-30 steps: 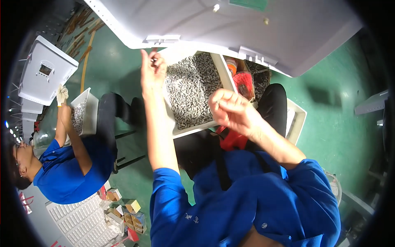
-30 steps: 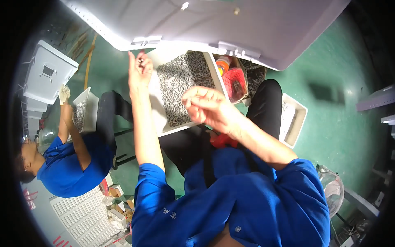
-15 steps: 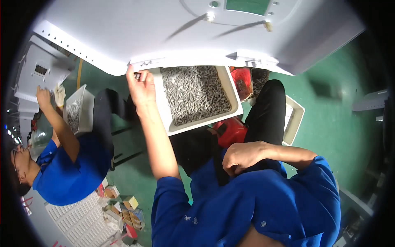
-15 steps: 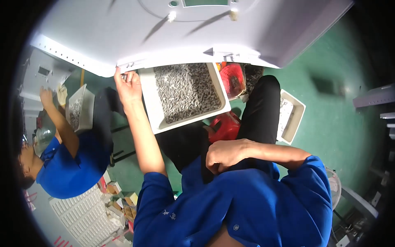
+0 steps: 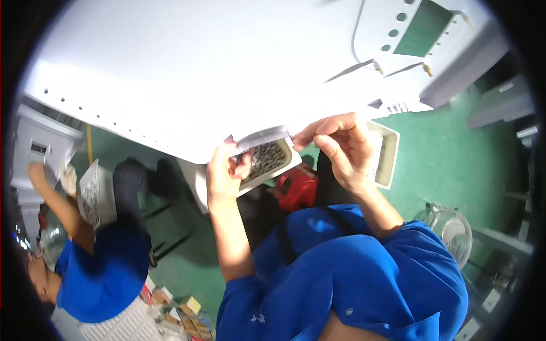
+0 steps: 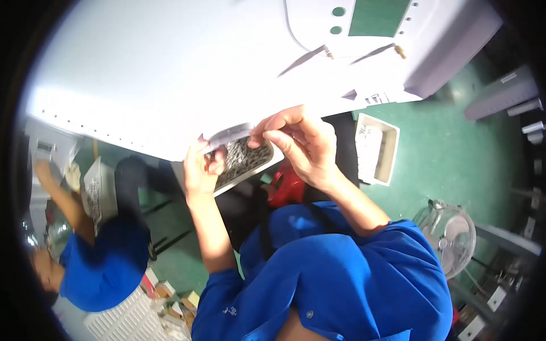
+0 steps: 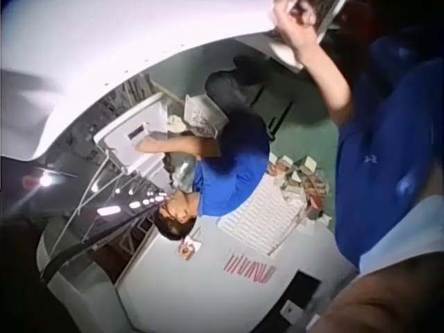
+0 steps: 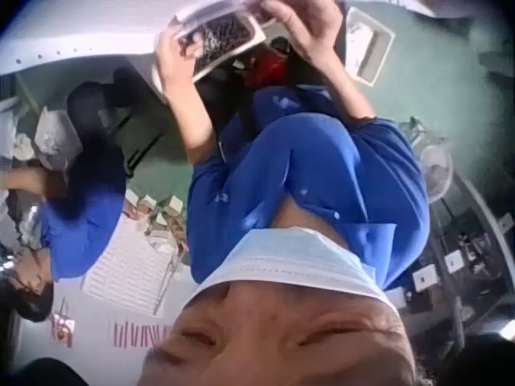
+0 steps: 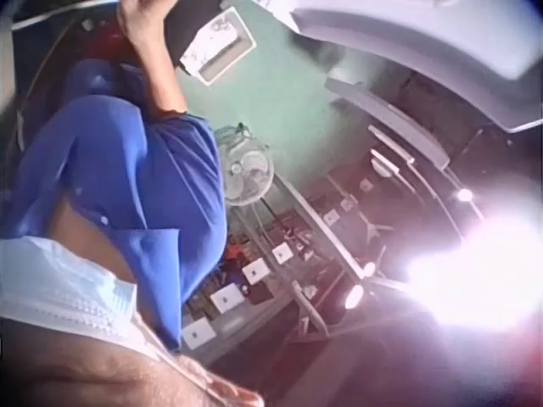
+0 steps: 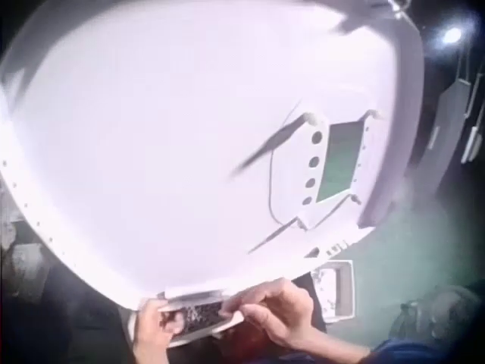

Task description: The person installs small metal clips onto the edge of a white metal panel by hand.

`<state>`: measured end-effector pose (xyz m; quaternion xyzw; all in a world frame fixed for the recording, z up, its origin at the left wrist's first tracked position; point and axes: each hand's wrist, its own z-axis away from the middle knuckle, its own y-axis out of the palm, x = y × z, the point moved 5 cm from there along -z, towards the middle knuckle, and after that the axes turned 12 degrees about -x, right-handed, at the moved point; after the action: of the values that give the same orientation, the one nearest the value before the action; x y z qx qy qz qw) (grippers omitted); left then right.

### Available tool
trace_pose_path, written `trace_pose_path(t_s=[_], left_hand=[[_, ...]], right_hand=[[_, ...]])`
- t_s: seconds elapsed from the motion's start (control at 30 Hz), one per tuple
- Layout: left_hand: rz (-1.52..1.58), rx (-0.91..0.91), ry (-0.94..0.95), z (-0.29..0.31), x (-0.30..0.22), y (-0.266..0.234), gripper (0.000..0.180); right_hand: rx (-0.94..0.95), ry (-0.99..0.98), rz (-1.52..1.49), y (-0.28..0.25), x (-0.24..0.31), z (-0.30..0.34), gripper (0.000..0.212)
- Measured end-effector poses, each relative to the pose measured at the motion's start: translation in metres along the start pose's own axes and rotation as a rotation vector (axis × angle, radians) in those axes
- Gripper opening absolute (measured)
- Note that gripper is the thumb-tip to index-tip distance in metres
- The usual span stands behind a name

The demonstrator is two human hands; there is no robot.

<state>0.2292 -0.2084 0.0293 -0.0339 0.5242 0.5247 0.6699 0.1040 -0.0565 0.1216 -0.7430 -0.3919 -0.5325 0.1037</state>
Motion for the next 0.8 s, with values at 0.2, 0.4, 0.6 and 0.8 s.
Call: trace_pose_path(t_s=[0.2,0.4,0.6,0.8], left_hand=[[0.097,0.060,-0.110,0.005,0.033,0.046,0.032],[0.041,0.063,-0.049,0.009,0.054,0.072,0.035],[0.060,0.050,-0.019,0.017,0.064,0.092,0.035],[0.039,0.045,0.007,0.018,0.057,0.090,0.036]], right_hand=[[-0.136,-0.509,0.632,-0.041,0.003,-0.001,0.021],[-0.200,-0.627,0.700,-0.056,0.006,0.010,0.020],[-0.241,-0.594,0.721,-0.066,-0.004,0.009,0.017],[-0.276,-0.520,0.678,-0.061,-0.017,0.000,0.013]])
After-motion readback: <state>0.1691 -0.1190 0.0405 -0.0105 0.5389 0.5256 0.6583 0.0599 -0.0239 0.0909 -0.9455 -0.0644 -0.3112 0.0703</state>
